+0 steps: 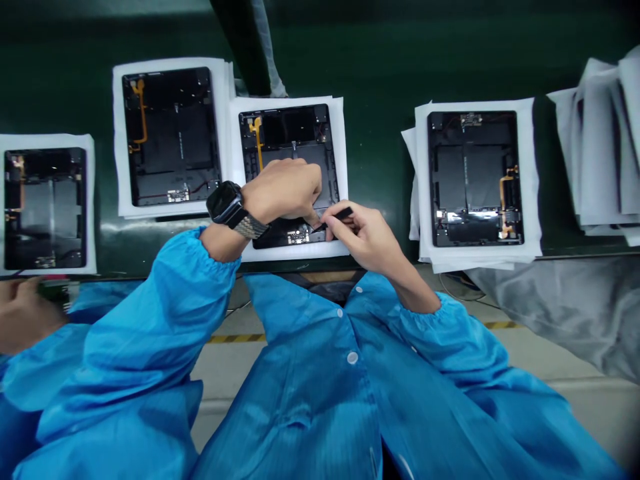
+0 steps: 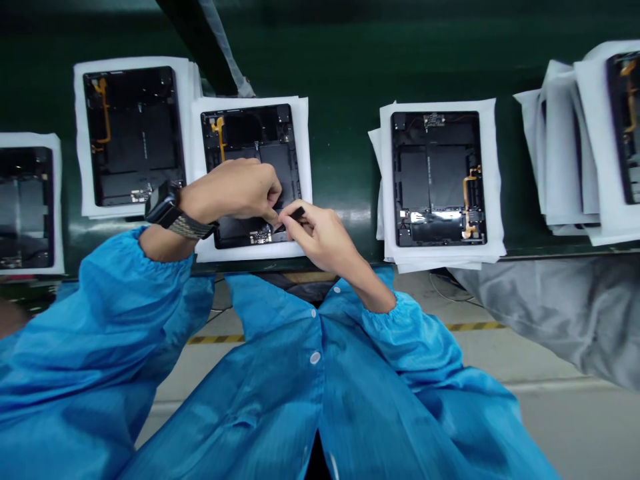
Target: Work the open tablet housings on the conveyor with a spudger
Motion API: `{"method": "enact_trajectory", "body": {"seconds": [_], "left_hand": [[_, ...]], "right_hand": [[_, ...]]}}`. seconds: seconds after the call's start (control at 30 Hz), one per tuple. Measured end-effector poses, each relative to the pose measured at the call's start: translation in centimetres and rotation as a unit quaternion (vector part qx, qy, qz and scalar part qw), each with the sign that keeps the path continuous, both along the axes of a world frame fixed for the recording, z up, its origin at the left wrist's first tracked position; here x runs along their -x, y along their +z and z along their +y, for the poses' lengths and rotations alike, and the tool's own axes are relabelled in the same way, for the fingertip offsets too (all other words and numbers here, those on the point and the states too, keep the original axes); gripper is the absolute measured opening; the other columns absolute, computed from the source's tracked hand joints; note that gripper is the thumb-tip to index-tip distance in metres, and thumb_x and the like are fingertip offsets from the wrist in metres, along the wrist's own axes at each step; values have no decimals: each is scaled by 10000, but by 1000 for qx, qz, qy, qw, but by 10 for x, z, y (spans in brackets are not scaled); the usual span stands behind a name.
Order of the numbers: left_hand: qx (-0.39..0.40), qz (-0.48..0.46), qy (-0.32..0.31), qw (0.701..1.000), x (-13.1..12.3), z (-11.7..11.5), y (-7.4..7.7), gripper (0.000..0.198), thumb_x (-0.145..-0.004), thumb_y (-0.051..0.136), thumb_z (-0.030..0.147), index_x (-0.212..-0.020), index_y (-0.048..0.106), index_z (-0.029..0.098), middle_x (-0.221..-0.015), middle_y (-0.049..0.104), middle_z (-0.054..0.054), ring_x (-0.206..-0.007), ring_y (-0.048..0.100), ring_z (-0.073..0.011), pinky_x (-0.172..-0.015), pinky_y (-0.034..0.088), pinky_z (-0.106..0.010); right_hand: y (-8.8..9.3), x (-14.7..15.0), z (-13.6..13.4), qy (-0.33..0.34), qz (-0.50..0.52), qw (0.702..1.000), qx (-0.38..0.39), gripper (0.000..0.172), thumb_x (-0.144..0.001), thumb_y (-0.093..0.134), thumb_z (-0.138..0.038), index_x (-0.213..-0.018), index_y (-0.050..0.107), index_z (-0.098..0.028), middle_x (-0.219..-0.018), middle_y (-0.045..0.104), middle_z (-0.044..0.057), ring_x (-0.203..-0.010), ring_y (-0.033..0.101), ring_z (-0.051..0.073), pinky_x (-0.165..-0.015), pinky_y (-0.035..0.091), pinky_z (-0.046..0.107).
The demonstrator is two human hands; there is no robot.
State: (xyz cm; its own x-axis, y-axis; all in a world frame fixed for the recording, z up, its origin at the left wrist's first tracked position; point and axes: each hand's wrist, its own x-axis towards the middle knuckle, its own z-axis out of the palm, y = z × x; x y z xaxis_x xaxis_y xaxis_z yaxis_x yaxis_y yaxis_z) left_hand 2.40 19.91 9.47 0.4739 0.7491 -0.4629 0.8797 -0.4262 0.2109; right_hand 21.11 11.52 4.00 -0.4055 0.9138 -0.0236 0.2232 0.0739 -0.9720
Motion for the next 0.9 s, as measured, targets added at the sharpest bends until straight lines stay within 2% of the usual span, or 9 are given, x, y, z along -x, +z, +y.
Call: {"method": "enact_trajectory", "body": {"seconds": [0.17,0.4,0.73,0.9], "left_hand": [[5,-2,-4,1000,2,0,-1,329,-738,864,495,-662,687,229,-614,618,-34,-822,701,-289,-693,421,-343],[14,-9,4,1000,2,0,0,290,-739,871,478,-681,715,240,-644,651,-38,-904,711,-307,-742,433,-351],[18,-15,-6,1000,2,3,2,339,-749,874,473,-629,665,234,-586,617,-26,-778,689,-278,-652,367,-338],[66,-7,-26,997,6,7,7,303,-761,846,487,-661,687,249,-617,672,-15,-711,666,-231,-623,370,-321]], "right_hand": [[2,0,0,-6,29,999,20,174,-1044,618,-340,-992,687,-189,-729,712,-1,-665,643,143,-578,418,259],[1,2,-1,-10,8,1000,4,166,-1046,603,-330,-990,681,-194,-722,702,-8,-638,627,138,-573,403,270],[1,0,1,-24,-16,1000,-13,143,-1034,601,-301,-993,677,-187,-705,703,-1,-602,599,136,-529,371,268],[2,-2,4,-28,-2,1000,-11,139,-1031,604,-306,-993,665,-187,-700,674,-8,-591,590,128,-523,396,252]]}}
